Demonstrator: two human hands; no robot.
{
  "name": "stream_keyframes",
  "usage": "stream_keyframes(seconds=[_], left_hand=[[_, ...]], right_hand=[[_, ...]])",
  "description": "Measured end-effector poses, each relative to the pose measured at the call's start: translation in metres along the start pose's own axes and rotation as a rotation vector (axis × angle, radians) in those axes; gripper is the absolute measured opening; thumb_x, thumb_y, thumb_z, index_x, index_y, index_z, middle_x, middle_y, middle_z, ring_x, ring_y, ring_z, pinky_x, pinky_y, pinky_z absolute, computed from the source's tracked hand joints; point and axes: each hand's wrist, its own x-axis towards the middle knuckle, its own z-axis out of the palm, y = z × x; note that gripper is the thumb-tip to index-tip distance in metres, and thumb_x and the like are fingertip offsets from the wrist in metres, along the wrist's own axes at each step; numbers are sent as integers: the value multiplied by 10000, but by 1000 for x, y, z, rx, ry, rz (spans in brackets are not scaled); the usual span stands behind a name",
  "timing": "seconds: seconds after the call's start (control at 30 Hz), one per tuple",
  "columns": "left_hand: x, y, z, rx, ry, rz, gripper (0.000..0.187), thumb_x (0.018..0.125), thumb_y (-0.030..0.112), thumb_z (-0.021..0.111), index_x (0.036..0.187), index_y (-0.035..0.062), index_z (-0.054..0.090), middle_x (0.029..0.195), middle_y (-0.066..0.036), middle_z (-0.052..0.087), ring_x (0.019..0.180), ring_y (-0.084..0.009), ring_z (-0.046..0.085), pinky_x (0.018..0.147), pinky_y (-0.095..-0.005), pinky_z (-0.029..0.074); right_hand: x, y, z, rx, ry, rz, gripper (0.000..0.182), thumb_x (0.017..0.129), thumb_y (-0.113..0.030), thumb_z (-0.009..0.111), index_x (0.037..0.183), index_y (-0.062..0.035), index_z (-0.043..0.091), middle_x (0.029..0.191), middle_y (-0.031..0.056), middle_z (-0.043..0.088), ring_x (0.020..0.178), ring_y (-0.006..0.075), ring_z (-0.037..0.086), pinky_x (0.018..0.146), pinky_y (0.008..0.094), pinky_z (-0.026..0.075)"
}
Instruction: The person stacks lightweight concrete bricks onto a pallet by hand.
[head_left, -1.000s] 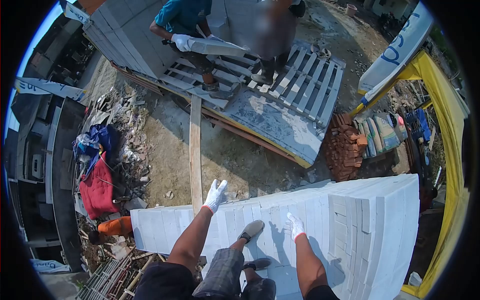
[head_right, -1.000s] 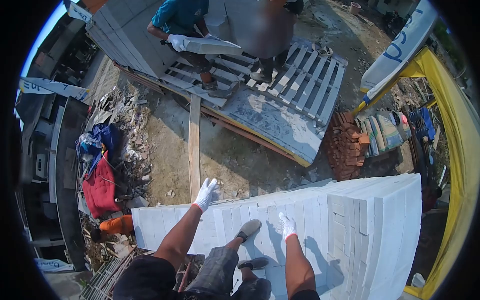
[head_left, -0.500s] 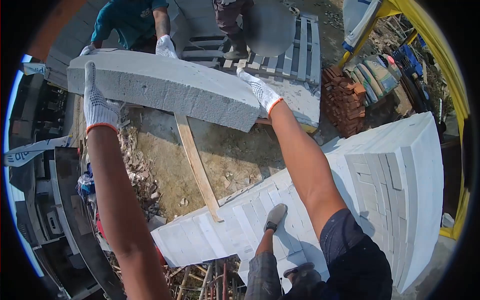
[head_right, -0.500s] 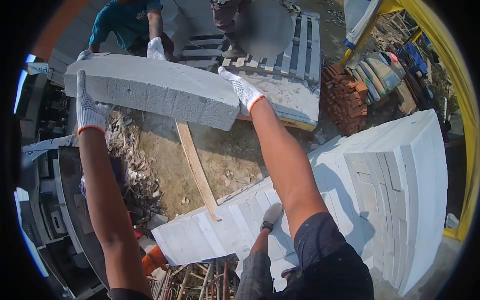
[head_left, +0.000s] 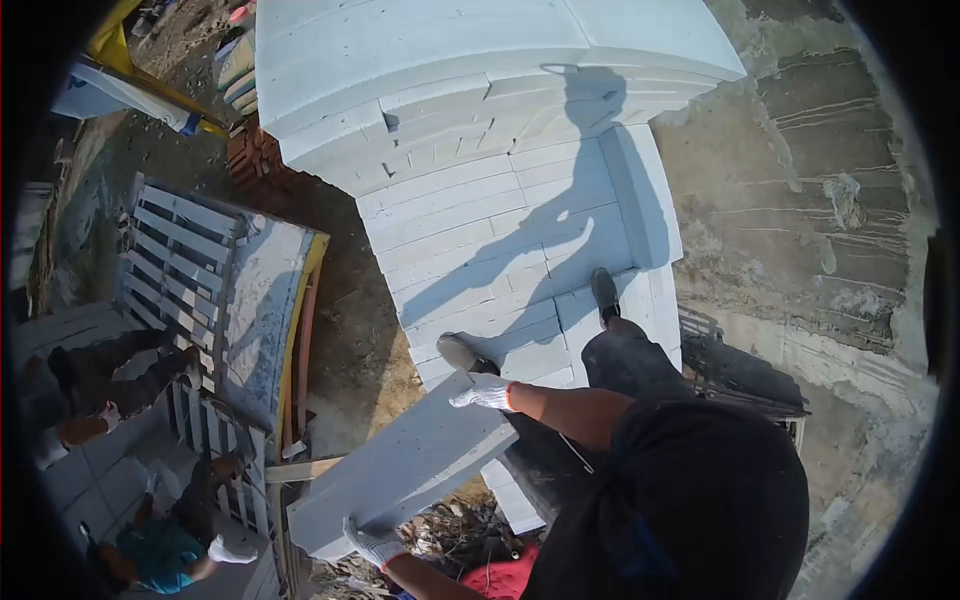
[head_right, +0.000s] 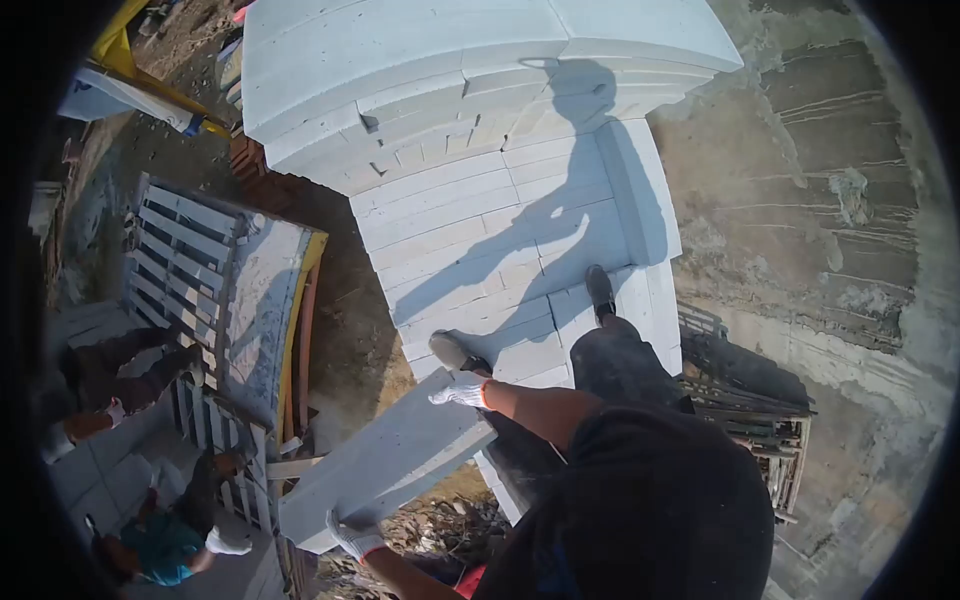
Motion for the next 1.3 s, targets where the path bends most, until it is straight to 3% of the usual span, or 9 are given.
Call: stream_keyframes(seconds=[0.03,0.17,0.23,0.33,0.5,0.7,0.83,1.03,1.3], left_hand=[[2,-35,40,60,-70,-50,532,724,407,707,1146,102,597,1110,-81,620,975,-280,587,827,-447,478],[-11,-179,205,268,-196,-164,487,740,291,740,1148,66,602,1090,-84,621,960,-261,598,769,-441,521],[-12,-254,277,359,-275,-177,470,728,200,753,1136,27,597,1082,-99,622,944,-271,614,775,-445,541],[-34,-361,389,520,-421,-99,426,699,150,787,1038,-49,622,979,-139,647,847,-266,643,712,-422,559],[-59,-514,531,891,-671,168,395,666,163,834,902,-17,573,867,-129,637,725,-228,635,624,-361,559],[-46,-659,650,919,-1025,36,524,713,161,812,1075,-15,477,1010,-149,612,895,-234,634,781,-375,562],[-26,-719,706,893,-1200,-48,503,792,170,733,1184,-34,494,1100,-167,598,1030,-262,602,927,-401,509],[-17,-735,729,817,-1254,-69,503,848,184,645,1291,3,490,1186,-151,586,1084,-260,586,934,-398,509],[-22,-743,727,831,-1099,-46,547,814,196,682,1292,13,488,1217,-150,567,1124,-281,555,995,-395,457]], right_hand=[[-21,20,-42,128,145,-132,471,870,-294,707,1247,-41,582,1115,76,654,1002,156,617,867,289,489],[-148,51,-180,475,587,-11,470,881,-255,690,1259,-1,572,1152,95,644,1048,173,613,879,314,505],[-162,127,-247,815,623,-224,531,900,-289,667,1323,-11,509,1200,86,623,1049,201,617,894,330,509],[-190,181,-307,1197,627,-257,582,924,-338,632,1375,-24,441,1235,79,600,1084,218,597,955,346,473],[-129,285,-376,1480,678,-360,592,947,-401,590,1375,-25,428,1278,71,564,1167,223,535,1025,360,404],[-41,313,-476,1441,1068,-566,597,951,-423,587,1336,11,450,1244,82,564,1123,194,542,978,326,420],[-26,302,-534,1342,1188,-470,678,911,-501,612,1331,1,435,1217,92,552,1097,231,557,935,359,463],[-13,283,-550,1087,1466,-390,668,923,-459,606,1300,69,447,1207,157,580,1062,237,576,929,346,456],[-15,286,-553,1237,1378,-369,758,901,-528,611,1370,22,383,1283,133,515,1160,234,516,988,350,422]])
